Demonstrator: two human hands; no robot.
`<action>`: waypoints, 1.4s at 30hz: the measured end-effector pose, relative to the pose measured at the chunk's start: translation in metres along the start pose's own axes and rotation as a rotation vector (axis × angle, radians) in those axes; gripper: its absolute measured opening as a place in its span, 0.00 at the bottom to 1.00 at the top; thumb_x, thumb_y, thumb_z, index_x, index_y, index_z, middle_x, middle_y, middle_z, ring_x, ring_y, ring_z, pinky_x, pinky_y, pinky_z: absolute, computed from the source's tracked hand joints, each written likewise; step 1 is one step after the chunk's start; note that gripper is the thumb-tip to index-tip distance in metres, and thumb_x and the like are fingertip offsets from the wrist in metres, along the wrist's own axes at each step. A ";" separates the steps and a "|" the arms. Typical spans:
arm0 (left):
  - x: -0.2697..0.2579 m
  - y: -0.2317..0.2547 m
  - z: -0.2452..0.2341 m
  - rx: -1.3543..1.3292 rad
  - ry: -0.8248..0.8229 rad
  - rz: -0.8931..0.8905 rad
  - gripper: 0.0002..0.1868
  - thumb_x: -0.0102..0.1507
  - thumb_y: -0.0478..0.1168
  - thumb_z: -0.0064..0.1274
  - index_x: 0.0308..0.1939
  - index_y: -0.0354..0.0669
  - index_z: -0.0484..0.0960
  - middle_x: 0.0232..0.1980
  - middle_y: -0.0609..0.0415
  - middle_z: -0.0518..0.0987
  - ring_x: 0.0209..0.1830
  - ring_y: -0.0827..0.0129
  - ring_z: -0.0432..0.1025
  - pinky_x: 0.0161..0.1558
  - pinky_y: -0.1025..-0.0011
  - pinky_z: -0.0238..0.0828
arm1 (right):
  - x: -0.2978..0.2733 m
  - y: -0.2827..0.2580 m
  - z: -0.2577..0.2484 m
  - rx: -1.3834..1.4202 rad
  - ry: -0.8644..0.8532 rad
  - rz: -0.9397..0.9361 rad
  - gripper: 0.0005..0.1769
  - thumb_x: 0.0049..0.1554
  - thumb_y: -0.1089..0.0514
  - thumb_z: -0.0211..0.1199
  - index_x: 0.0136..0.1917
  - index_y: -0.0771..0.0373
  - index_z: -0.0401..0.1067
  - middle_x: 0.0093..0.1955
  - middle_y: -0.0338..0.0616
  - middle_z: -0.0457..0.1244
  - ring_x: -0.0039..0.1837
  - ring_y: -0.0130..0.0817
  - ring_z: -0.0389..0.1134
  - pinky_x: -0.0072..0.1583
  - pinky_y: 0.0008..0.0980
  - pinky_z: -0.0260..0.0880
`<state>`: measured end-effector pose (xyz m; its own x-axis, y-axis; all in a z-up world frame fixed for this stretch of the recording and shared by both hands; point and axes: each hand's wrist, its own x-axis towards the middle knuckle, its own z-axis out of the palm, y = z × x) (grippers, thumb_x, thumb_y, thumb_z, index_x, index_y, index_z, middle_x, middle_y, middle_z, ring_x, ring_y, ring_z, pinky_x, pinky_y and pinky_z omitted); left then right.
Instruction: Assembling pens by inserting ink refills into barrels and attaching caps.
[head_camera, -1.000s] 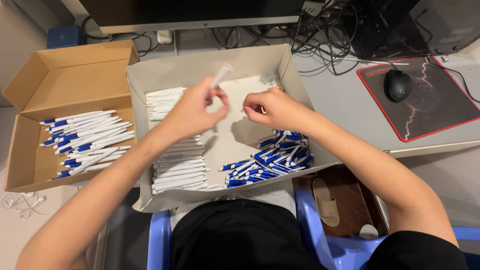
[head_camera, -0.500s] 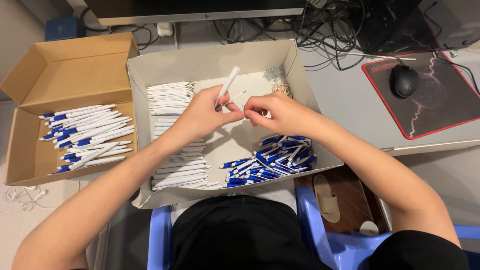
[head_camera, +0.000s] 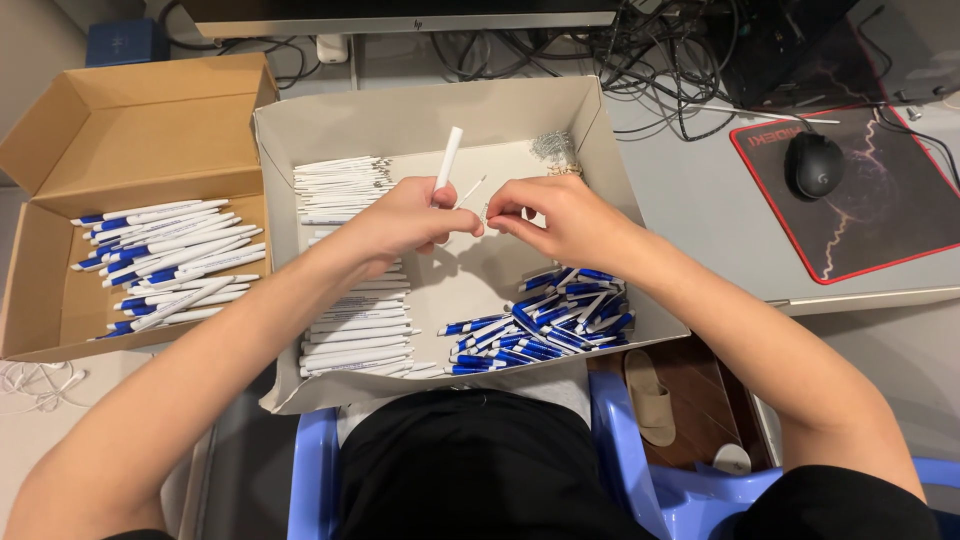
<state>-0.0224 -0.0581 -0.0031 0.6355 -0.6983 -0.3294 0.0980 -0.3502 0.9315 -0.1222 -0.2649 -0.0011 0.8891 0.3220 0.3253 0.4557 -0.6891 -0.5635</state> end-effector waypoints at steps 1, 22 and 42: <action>-0.002 0.002 0.000 0.000 0.000 0.002 0.21 0.52 0.42 0.63 0.31 0.54 0.60 0.27 0.65 0.64 0.27 0.80 0.56 0.30 0.80 0.50 | 0.000 0.000 0.000 -0.002 0.001 0.000 0.04 0.62 0.66 0.62 0.49 0.58 0.75 0.38 0.39 0.71 0.43 0.34 0.70 0.50 0.31 0.72; 0.009 0.004 0.002 0.387 0.062 0.323 0.25 0.55 0.43 0.69 0.30 0.52 0.61 0.39 0.57 0.88 0.23 0.76 0.64 0.28 0.81 0.61 | 0.000 0.010 0.000 -0.017 -0.038 0.007 0.04 0.61 0.67 0.60 0.47 0.61 0.74 0.35 0.41 0.70 0.41 0.35 0.71 0.49 0.33 0.73; 0.019 0.004 -0.004 0.357 0.050 0.105 0.24 0.51 0.44 0.66 0.34 0.55 0.61 0.32 0.62 0.84 0.26 0.77 0.64 0.31 0.83 0.59 | -0.002 0.013 0.003 -0.099 0.031 -0.035 0.05 0.63 0.67 0.58 0.46 0.61 0.72 0.34 0.41 0.69 0.38 0.41 0.69 0.48 0.36 0.71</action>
<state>-0.0071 -0.0699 -0.0054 0.6650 -0.7141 -0.2187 -0.2373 -0.4797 0.8448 -0.1178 -0.2721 -0.0112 0.8703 0.3275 0.3679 0.4785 -0.7391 -0.4740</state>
